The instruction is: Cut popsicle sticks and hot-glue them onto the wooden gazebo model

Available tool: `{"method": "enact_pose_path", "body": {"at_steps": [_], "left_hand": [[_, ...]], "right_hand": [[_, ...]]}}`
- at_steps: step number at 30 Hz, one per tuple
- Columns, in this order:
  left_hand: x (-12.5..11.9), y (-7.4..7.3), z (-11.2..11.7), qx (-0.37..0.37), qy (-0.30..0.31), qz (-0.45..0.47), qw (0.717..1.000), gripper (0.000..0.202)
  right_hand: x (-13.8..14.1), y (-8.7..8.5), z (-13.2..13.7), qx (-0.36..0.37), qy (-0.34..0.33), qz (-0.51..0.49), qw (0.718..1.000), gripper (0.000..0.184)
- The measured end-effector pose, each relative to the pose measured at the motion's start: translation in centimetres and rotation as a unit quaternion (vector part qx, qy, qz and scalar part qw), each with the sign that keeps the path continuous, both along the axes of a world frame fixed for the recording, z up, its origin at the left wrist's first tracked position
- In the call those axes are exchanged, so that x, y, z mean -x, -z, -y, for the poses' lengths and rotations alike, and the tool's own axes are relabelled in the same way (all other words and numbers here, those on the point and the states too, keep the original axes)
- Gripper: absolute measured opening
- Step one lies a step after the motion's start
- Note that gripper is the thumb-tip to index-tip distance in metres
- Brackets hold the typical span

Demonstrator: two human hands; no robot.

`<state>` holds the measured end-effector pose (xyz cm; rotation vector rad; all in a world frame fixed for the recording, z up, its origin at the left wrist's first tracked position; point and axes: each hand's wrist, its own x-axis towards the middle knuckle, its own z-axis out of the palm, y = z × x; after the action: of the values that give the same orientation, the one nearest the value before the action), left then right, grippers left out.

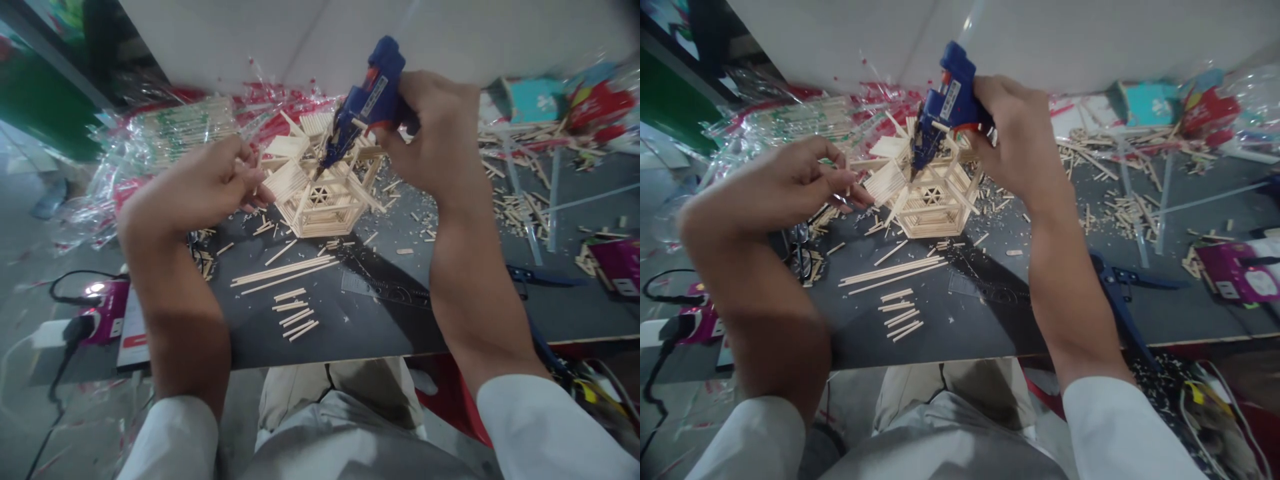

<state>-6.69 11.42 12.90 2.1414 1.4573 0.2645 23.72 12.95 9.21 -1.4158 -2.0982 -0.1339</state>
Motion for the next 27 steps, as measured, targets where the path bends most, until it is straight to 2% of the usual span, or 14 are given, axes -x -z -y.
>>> {"method": "enact_pose_path", "body": {"at_steps": [3, 9, 15, 20, 24, 27], "left_hand": [[0.0, -0.2, 0.1, -0.002, -0.003, -0.005, 1.000, 0.044], [-0.1, -0.3, 0.3, 0.014, 0.001, 0.026, 1.000, 0.028], [0.3, 0.2, -0.1, 0.001, 0.021, 0.010, 1.000, 0.029], [-0.3, 0.0, 0.3, -0.009, -0.016, 0.021, 1.000, 0.009], [-0.6, -0.2, 0.7, 0.008, -0.028, 0.071, 0.997, 0.007], [-0.6, -0.5, 1.4, -0.012, -0.023, 0.088, 0.996, 0.011]], "right_hand": [[0.0, 0.2, 0.0, 0.009, -0.002, -0.003, 1.000, 0.023], [-0.1, 0.3, -0.1, 0.013, -0.002, -0.006, 1.000, 0.023], [-0.1, 0.2, -0.1, 0.012, 0.004, 0.005, 1.000, 0.025], [-0.1, 0.4, 0.0, 0.003, -0.013, 0.011, 1.000, 0.024], [-0.1, 0.5, -0.1, -0.001, -0.010, 0.012, 1.000, 0.028], [-0.1, 0.4, -0.1, 0.007, -0.004, 0.012, 1.000, 0.027]]}}
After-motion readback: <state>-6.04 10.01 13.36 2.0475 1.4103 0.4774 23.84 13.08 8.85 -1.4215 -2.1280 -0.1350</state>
